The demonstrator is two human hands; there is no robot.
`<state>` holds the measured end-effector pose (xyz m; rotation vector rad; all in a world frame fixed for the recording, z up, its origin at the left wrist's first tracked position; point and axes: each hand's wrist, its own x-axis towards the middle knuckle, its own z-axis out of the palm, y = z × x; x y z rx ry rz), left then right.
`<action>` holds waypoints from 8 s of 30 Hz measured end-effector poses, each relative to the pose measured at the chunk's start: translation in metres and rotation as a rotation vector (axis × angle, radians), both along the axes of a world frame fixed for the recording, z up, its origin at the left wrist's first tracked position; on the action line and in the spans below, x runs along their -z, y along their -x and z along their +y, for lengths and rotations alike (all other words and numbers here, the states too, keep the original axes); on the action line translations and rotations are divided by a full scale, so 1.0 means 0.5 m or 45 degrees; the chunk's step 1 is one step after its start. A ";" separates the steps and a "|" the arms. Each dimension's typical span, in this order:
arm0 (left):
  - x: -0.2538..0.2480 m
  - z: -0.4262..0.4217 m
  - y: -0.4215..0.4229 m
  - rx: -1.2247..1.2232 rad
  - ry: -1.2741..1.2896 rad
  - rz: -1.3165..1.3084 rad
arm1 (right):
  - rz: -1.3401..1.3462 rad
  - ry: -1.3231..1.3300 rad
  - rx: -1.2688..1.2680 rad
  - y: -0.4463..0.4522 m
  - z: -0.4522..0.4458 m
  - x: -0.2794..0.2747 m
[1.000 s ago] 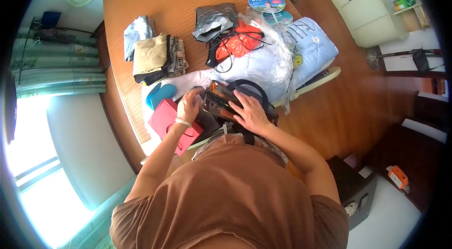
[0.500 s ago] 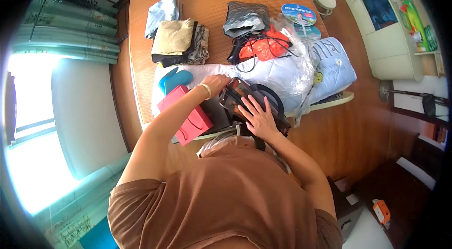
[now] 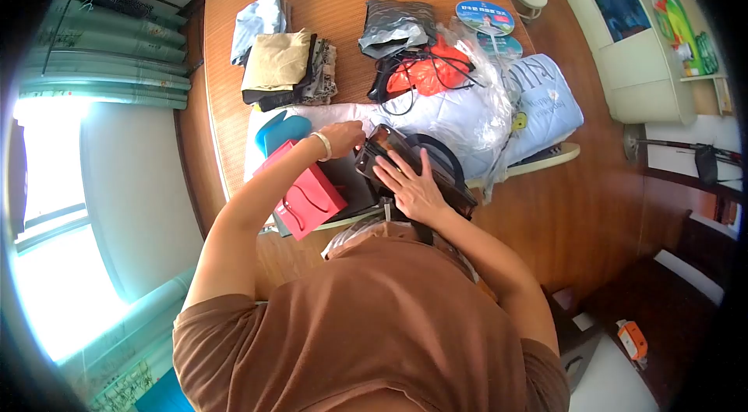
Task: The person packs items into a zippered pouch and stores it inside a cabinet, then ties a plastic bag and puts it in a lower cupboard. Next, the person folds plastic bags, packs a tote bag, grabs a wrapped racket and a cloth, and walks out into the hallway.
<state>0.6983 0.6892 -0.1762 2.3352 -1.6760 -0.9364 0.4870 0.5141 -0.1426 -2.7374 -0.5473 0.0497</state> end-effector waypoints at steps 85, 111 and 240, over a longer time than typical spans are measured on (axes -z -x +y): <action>-0.315 -0.507 1.131 0.333 0.659 0.700 | -1.712 -1.471 2.710 0.969 -0.072 -0.159; -0.384 -1.032 1.362 0.884 0.873 0.882 | -1.024 -0.093 3.095 1.509 -0.303 -0.134; -0.465 -0.985 1.739 0.944 0.379 0.669 | -1.006 -1.235 2.239 1.803 -0.507 -0.091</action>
